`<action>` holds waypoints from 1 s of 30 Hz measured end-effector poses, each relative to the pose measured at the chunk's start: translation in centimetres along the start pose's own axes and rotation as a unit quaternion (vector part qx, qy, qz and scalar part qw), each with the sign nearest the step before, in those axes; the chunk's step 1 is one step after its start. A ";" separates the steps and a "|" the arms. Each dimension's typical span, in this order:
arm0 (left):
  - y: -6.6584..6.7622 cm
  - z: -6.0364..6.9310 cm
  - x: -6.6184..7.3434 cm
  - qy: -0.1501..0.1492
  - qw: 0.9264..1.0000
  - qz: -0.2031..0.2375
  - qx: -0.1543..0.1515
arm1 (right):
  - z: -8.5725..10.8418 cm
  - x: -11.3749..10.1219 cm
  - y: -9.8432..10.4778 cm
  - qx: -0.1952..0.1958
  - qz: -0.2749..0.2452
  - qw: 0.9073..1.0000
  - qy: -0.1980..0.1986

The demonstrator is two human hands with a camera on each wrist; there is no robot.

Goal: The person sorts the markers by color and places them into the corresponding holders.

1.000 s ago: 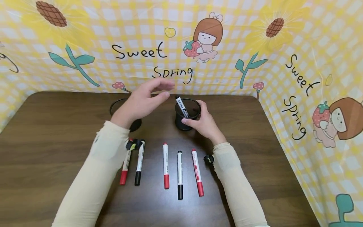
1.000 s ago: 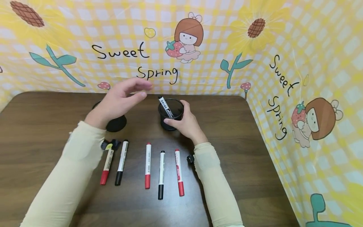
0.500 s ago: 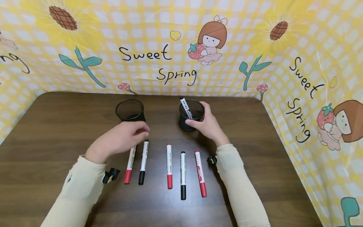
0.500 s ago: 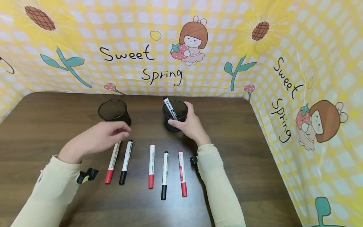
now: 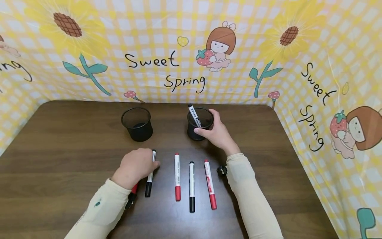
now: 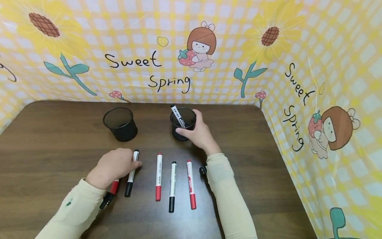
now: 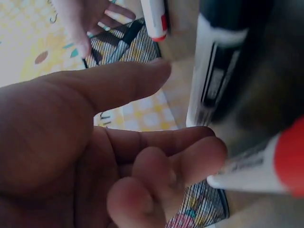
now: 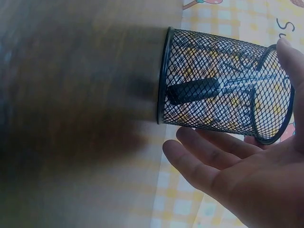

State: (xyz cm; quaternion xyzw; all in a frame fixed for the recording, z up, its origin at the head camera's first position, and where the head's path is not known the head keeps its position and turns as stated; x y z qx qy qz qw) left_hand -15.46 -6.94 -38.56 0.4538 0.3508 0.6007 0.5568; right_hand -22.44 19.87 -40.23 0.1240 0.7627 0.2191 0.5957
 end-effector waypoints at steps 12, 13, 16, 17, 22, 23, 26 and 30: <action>-1.5 -0.2 1.5 -0.029 0.999 0.003 0.040 | 0.0 -0.1 -0.1 -0.004 0.007 1.000 -0.006; -1.5 -0.3 1.6 -0.032 0.999 0.004 0.042 | 0.0 -0.1 -0.1 -0.003 0.007 1.000 -0.008; -1.7 -0.6 1.5 -0.039 0.998 0.010 0.045 | 0.0 -0.1 0.0 -0.003 0.008 1.000 -0.008; -1.7 -0.7 1.5 -0.043 0.998 0.013 0.047 | 0.0 -0.1 0.0 -0.003 0.008 1.000 -0.007; -1.6 -1.5 1.2 -0.063 0.995 0.077 0.023 | -0.1 0.0 0.0 -0.005 0.005 1.000 -0.001; -1.6 -1.6 1.1 -0.066 0.993 0.096 0.015 | -0.1 0.0 0.0 -0.004 0.006 1.000 0.000; -1.6 -2.0 0.9 -0.074 0.985 0.154 -0.008 | -0.1 0.1 0.0 -0.003 0.006 1.000 0.002; -1.4 -2.4 0.8 -0.082 0.975 0.204 -0.015 | -0.1 0.1 0.0 -0.001 0.007 1.000 0.002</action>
Point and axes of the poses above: each hand's wrist, its own z-axis away from the middle knuckle, its own y-axis out of the back of the hand, x = y × z, the point moved 6 cm from there along -z, towards the middle knuckle, and after that the axes turned 13 degrees about y, right-handed, at the moved point
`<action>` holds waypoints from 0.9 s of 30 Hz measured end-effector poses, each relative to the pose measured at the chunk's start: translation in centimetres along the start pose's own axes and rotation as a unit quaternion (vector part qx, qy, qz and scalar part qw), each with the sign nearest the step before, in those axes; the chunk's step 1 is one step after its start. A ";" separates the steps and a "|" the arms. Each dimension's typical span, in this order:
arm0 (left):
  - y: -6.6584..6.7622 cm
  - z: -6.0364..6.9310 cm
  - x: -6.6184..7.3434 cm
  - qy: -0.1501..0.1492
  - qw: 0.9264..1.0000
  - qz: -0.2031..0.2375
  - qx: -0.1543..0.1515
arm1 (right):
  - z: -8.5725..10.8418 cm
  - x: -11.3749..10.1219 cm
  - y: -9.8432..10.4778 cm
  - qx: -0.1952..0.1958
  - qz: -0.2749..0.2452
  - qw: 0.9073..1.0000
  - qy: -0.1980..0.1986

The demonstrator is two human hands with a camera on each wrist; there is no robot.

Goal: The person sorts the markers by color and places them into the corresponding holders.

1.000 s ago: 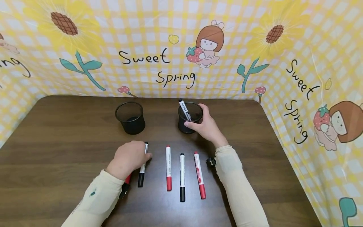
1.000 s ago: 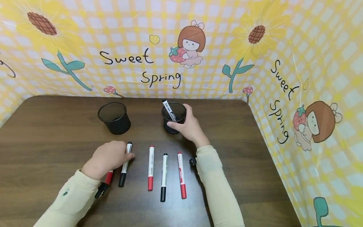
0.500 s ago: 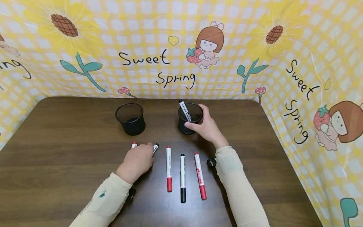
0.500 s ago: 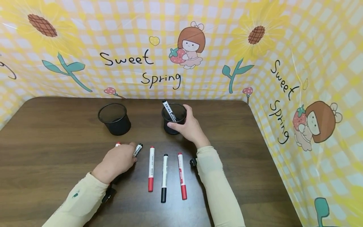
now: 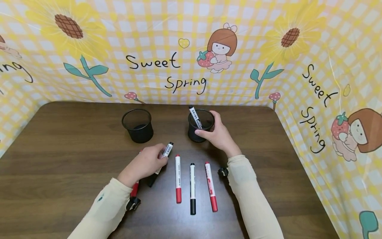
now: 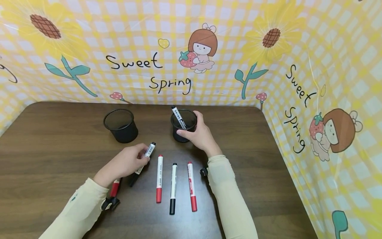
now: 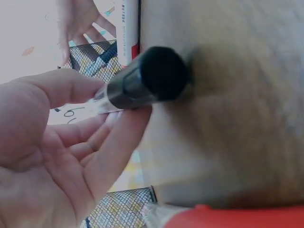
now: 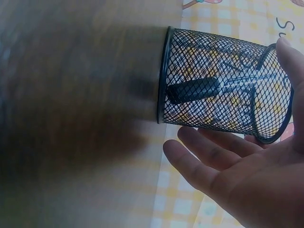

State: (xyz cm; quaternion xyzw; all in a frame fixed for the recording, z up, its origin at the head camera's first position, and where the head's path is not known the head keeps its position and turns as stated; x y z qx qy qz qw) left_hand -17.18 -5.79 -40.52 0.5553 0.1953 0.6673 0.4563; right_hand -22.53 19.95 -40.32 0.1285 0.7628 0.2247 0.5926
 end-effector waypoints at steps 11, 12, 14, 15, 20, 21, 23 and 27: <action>0.9 -0.5 0.0 -0.014 0.996 0.086 0.020 | 0.0 0.1 0.1 0.000 -0.007 1.000 0.003; 0.9 -0.5 0.0 -0.012 0.995 0.093 0.020 | 0.0 0.1 0.1 0.000 -0.007 1.000 0.003; 0.9 -0.5 -0.1 -0.010 0.994 0.112 0.012 | 0.0 0.1 0.1 0.000 -0.009 1.000 0.004; 0.8 -0.5 0.0 -0.012 0.992 0.123 0.007 | 0.0 0.1 0.0 0.001 -0.010 1.000 0.004; 0.7 -0.5 0.4 -0.042 0.983 0.178 -0.010 | -0.1 0.0 0.0 0.000 -0.015 1.000 0.006; 0.8 -0.4 0.5 -0.049 0.981 0.185 -0.010 | -0.1 0.0 0.0 0.000 -0.016 1.000 0.006; 1.0 -0.4 0.6 -0.060 0.978 0.201 -0.009 | -0.1 -0.1 0.0 0.000 -0.019 1.000 0.007; 1.3 -0.3 0.6 -0.077 0.968 0.236 -0.013 | -0.1 0.0 0.0 -0.002 -0.020 1.000 0.005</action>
Point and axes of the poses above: each hand's wrist, its own z-axis away from the middle knuckle, its own y-axis out of the back of the hand, x = y × z, the point moved 6 cm from there along -z, towards the middle knuckle, and after that the axes turned 13 degrees about y, right-handed, at the moved point
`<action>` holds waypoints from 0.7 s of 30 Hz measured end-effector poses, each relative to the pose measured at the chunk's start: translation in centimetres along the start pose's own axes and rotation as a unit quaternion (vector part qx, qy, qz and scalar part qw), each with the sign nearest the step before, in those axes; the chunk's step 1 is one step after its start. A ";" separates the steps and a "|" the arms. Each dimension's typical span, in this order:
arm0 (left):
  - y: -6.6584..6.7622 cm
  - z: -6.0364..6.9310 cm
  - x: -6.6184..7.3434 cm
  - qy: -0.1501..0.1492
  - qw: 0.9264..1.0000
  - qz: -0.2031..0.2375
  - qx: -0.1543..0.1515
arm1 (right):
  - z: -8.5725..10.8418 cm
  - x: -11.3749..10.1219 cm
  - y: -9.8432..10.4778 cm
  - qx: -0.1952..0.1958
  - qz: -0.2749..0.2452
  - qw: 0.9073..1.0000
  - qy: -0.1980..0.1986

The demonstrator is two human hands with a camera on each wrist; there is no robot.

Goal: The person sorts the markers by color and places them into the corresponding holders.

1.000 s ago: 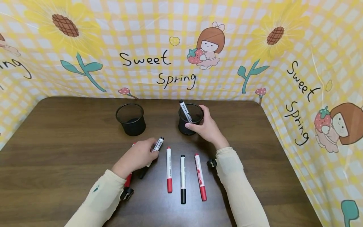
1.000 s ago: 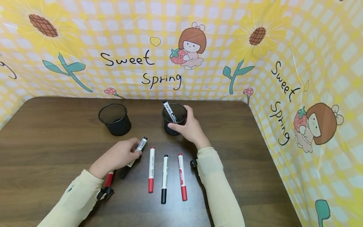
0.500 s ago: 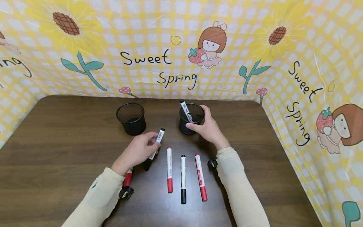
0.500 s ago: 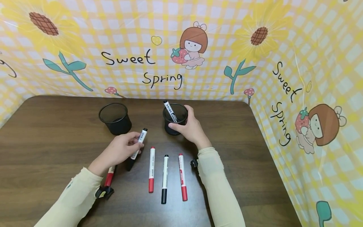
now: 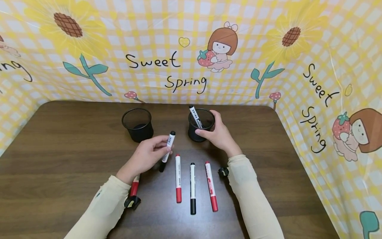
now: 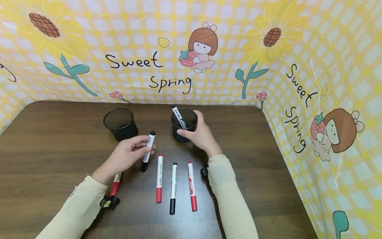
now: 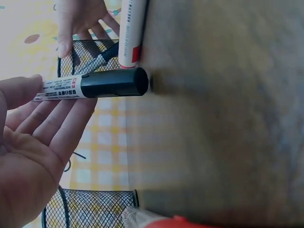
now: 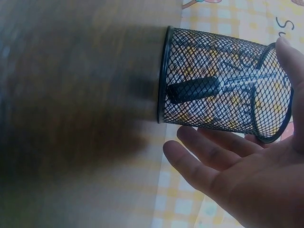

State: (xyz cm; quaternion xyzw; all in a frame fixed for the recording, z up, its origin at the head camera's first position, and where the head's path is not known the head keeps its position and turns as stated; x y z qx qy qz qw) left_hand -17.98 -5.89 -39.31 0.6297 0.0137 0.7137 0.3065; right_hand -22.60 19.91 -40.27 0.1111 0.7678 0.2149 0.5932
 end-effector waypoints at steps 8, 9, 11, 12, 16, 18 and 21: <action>1.0 -0.5 1.4 -0.037 0.998 0.052 -0.009 | 0.0 -0.1 0.0 -0.001 0.011 1.000 0.000; 1.3 -0.6 1.7 -0.046 0.997 0.060 -0.006 | 0.0 -0.1 0.0 -0.001 0.012 1.000 0.000; 1.7 -1.0 2.6 -0.062 0.995 0.081 0.000 | 0.0 0.0 0.0 -0.002 0.010 1.000 0.002; 1.9 -1.3 3.1 -0.071 0.993 0.094 0.002 | 0.0 0.0 0.0 -0.001 0.009 1.000 0.002; 2.5 -2.7 5.3 -0.106 0.983 0.152 -0.002 | 0.0 0.1 0.1 0.003 0.004 1.000 0.005; 2.6 -3.4 6.4 -0.120 0.978 0.172 -0.005 | -0.1 0.2 0.1 0.003 0.006 1.000 0.005; 2.8 -4.5 7.9 -0.135 0.973 0.190 0.000 | -0.1 0.2 0.1 0.001 0.003 1.000 0.008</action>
Point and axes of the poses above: each hand's wrist, its own z-axis away from the middle knuckle, its own y-axis out of the back of the hand, x = y × z, the point moved 6 cm from there along -z, towards the middle knuckle, and after that the axes turned 13 degrees about y, right-handed, at the moved point
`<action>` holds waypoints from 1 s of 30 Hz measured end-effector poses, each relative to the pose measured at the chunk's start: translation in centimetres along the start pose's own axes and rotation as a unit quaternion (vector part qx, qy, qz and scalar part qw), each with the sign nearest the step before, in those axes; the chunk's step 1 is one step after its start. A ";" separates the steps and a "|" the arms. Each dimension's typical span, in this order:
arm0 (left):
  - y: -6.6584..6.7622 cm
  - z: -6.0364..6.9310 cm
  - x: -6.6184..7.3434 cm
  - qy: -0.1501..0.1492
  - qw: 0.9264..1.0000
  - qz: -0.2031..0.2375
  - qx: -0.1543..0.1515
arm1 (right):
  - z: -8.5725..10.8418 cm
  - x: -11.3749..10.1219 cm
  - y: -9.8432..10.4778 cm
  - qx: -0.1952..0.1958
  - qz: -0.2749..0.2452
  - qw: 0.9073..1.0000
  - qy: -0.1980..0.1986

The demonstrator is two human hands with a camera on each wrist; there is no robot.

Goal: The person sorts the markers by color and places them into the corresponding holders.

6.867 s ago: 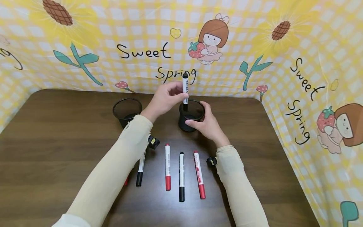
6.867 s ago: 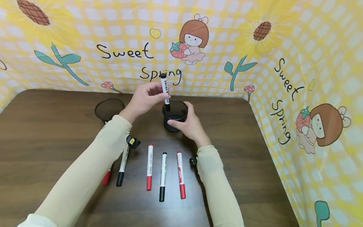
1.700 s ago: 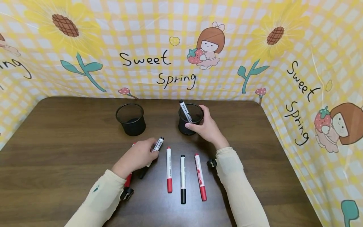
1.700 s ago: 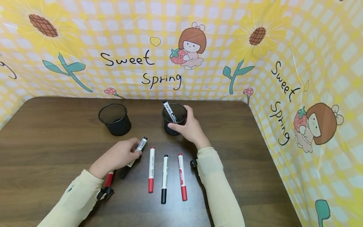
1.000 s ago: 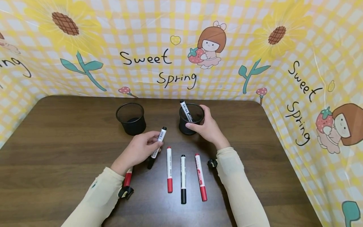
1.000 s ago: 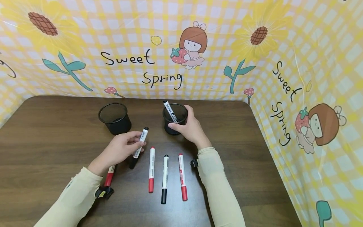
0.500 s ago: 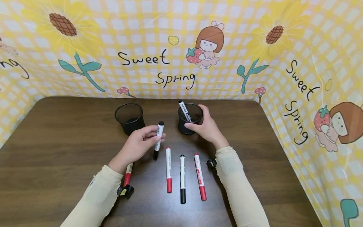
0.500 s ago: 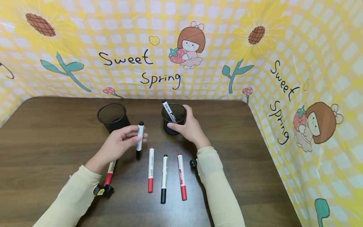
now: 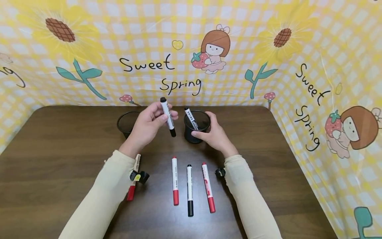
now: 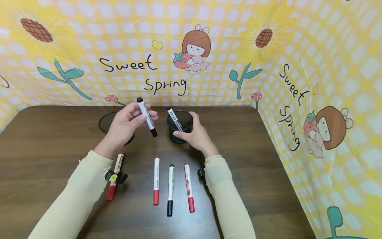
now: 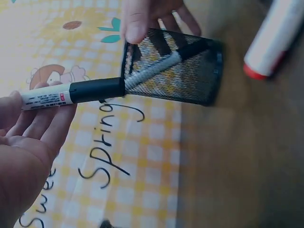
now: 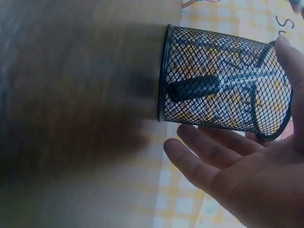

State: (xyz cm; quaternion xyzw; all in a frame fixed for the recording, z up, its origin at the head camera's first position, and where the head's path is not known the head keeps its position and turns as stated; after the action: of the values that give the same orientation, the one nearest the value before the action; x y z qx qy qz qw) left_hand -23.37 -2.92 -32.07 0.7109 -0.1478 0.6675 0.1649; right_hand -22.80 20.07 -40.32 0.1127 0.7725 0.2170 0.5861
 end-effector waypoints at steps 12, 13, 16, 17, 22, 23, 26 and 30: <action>-3.4 -4.1 1.2 -0.027 0.999 0.037 -0.021 | 0.0 0.0 0.0 0.008 -0.012 1.000 0.012; -3.6 -4.4 1.1 -0.027 0.999 0.038 -0.022 | 0.0 0.0 0.0 0.009 -0.013 1.000 0.012; -4.1 -5.1 0.7 -0.017 0.999 0.025 -0.019 | -0.1 0.0 0.0 0.009 -0.013 1.000 0.012; -4.2 -5.2 0.4 -0.015 1.000 0.017 -0.017 | -0.1 0.0 0.0 0.009 -0.012 1.000 0.011; -4.5 -5.7 -0.5 0.000 1.000 -0.011 -0.002 | -0.1 0.0 -0.1 0.006 -0.011 1.000 0.009; -4.5 -5.7 -0.6 0.001 1.000 -0.014 -0.001 | -0.1 0.0 -0.1 0.006 -0.011 1.000 0.009; -4.5 -5.8 -1.1 0.008 1.000 -0.021 -0.001 | -0.1 0.1 -0.1 0.007 -0.012 1.000 0.010; -4.5 -5.8 -1.6 0.015 0.999 -0.032 -0.003 | -0.1 0.1 0.0 0.007 -0.009 1.000 0.012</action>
State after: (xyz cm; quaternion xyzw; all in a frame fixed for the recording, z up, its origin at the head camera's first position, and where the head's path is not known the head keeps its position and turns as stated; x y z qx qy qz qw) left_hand -26.76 3.61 -33.56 0.7050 -0.1242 0.6717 0.1906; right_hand -22.92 20.09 -40.43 0.1071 0.7821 0.2075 0.5778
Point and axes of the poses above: each hand's wrist, its own z-axis away from the middle knuckle, its own y-axis out of the back of the hand, x = y × z, the point moved 6 cm from there along -z, towards the middle knuckle, and after that the axes turned 13 degrees about y, right-handed, at the moved point
